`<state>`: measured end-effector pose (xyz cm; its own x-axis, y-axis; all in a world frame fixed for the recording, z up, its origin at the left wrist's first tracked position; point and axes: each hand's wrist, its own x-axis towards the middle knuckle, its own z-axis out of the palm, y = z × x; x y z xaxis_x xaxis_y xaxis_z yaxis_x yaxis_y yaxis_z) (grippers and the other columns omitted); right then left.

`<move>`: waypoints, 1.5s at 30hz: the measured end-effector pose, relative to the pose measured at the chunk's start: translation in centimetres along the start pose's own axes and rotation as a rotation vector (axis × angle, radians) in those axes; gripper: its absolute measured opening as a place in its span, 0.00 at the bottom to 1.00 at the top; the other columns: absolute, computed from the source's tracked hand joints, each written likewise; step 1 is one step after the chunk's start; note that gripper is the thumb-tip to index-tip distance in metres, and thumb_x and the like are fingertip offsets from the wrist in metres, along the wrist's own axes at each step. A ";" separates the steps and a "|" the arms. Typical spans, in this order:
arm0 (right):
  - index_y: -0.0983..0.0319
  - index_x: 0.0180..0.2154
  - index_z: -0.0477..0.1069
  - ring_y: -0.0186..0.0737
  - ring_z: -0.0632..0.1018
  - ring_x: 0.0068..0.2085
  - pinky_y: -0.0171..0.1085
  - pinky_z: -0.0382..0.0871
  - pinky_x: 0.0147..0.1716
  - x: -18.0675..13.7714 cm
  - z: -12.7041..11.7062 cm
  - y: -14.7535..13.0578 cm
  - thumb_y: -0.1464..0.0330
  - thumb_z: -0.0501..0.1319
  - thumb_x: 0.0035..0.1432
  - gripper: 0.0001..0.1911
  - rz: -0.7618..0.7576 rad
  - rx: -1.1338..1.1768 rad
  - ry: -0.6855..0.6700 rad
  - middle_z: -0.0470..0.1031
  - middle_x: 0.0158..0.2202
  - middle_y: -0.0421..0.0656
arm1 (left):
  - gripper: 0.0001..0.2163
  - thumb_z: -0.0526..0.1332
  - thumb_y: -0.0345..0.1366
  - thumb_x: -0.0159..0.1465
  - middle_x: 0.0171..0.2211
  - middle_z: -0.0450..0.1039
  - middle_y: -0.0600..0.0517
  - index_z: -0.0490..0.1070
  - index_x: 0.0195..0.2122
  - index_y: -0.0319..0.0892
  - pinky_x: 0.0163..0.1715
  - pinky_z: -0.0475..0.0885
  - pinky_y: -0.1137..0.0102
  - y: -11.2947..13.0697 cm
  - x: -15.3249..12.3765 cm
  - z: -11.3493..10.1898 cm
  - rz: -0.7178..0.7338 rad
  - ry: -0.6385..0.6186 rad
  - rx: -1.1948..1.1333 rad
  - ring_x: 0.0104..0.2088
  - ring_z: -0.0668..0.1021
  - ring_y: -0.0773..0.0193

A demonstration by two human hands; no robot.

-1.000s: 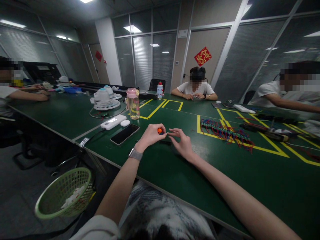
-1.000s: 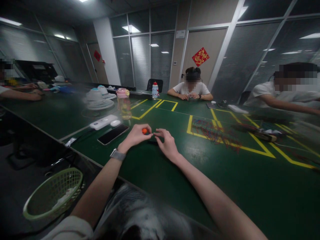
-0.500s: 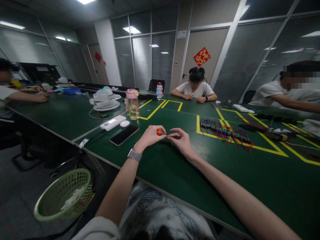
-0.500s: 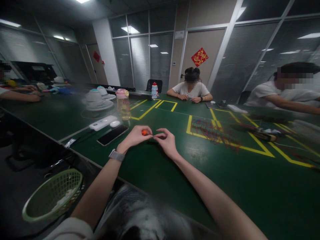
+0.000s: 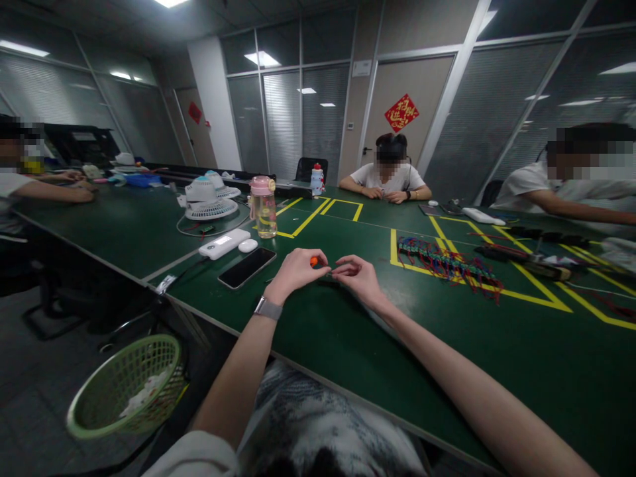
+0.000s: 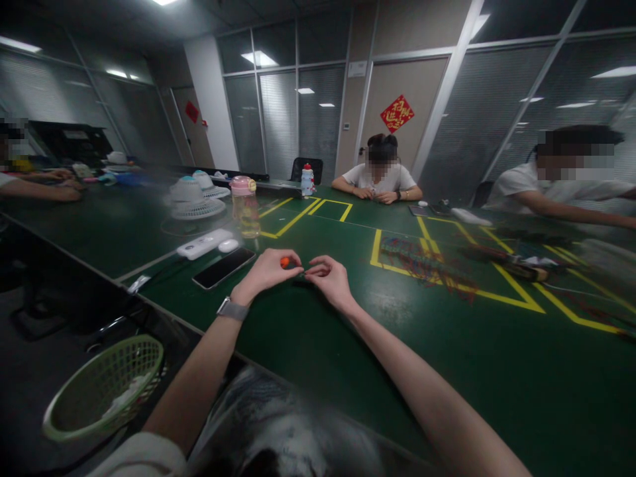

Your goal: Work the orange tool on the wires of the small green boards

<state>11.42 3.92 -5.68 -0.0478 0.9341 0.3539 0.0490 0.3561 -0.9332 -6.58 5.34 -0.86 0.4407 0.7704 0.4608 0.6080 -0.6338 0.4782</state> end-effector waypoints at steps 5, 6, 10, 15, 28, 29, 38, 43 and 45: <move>0.64 0.35 0.69 0.40 0.80 0.31 0.40 0.74 0.36 -0.2 0.6 0.6 0.68 0.68 0.40 0.18 0.042 0.037 0.009 0.78 0.27 0.43 | 0.12 0.55 0.43 0.62 0.32 0.76 0.51 0.73 0.30 0.42 0.36 0.66 0.72 -0.6 0.2 -0.5 -0.059 0.390 0.140 0.33 0.75 0.64; 0.64 0.35 0.69 0.39 0.80 0.31 0.39 0.74 0.36 -0.2 0.8 0.6 0.68 0.68 0.40 0.18 0.047 0.043 -0.005 0.78 0.27 0.43 | 0.12 0.54 0.42 0.63 0.31 0.76 0.51 0.72 0.30 0.42 0.36 0.66 0.72 -0.7 0.2 -0.5 -0.066 0.445 0.146 0.32 0.75 0.64; 0.64 0.36 0.69 0.37 0.79 0.31 0.37 0.74 0.35 -0.4 1.4 0.5 0.69 0.67 0.42 0.16 0.020 0.039 -0.068 0.77 0.28 0.43 | 0.12 0.53 0.40 0.64 0.30 0.75 0.51 0.72 0.29 0.41 0.35 0.65 0.72 -0.7 0.1 -0.4 -0.065 0.535 0.133 0.31 0.74 0.66; 0.64 0.35 0.69 0.36 0.79 0.31 0.37 0.74 0.36 -0.3 1.5 0.3 0.70 0.67 0.41 0.16 0.038 0.068 -0.066 0.77 0.27 0.41 | 0.12 0.52 0.40 0.64 0.29 0.74 0.51 0.72 0.29 0.41 0.34 0.65 0.73 -0.6 0.1 -0.3 -0.069 0.553 0.122 0.31 0.74 0.66; 0.64 0.32 0.68 0.38 0.79 0.30 0.37 0.73 0.36 0.3 0.8 0.6 0.70 0.70 0.36 0.17 0.155 0.110 -0.009 0.77 0.25 0.40 | 0.11 0.54 0.38 0.63 0.29 0.75 0.51 0.72 0.28 0.41 0.33 0.66 0.72 -1.0 0.4 0.0 -0.033 0.609 0.104 0.29 0.74 0.66; 0.64 0.32 0.68 0.38 0.79 0.30 0.37 0.73 0.35 0.3 0.9 0.6 0.70 0.70 0.37 0.17 0.155 0.102 -0.026 0.77 0.25 0.40 | 0.10 0.54 0.38 0.63 0.29 0.75 0.51 0.72 0.28 0.41 0.33 0.66 0.72 -1.0 0.4 0.0 -0.033 0.610 0.103 0.29 0.74 0.66; 0.64 0.33 0.68 0.39 0.79 0.31 0.37 0.73 0.34 -1.2 0.1 0.1 0.68 0.68 0.40 0.15 0.089 -0.055 -0.114 0.77 0.27 0.43 | 0.10 0.54 0.37 0.63 0.28 0.74 0.52 0.71 0.29 0.41 0.33 0.66 0.73 -1.0 0.2 -0.1 -0.027 0.603 0.110 0.30 0.74 0.66; 0.64 0.32 0.69 0.41 0.79 0.33 0.40 0.74 0.37 -4.7 -6.2 -1.2 0.64 0.69 0.40 0.16 0.097 -0.202 0.017 0.77 0.29 0.46 | 0.10 0.54 0.38 0.63 0.29 0.75 0.52 0.71 0.29 0.41 0.32 0.65 0.73 -0.8 0.2 0.0 -0.021 0.579 0.116 0.29 0.74 0.67; 0.64 0.32 0.69 0.43 0.79 0.33 0.43 0.74 0.39 -6.6 -10.2 -1.5 0.62 0.69 0.39 0.18 0.113 -0.272 0.129 0.77 0.30 0.48 | 0.10 0.54 0.38 0.63 0.29 0.75 0.52 0.72 0.30 0.41 0.31 0.65 0.73 -0.6 0.2 0.1 -0.025 0.562 0.126 0.29 0.74 0.67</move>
<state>21.84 -2.47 -5.96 0.0995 0.9577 0.2702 0.3124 0.2278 -0.9222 -6.82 5.90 -1.16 0.0278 0.6081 0.7934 0.7028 -0.5762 0.4171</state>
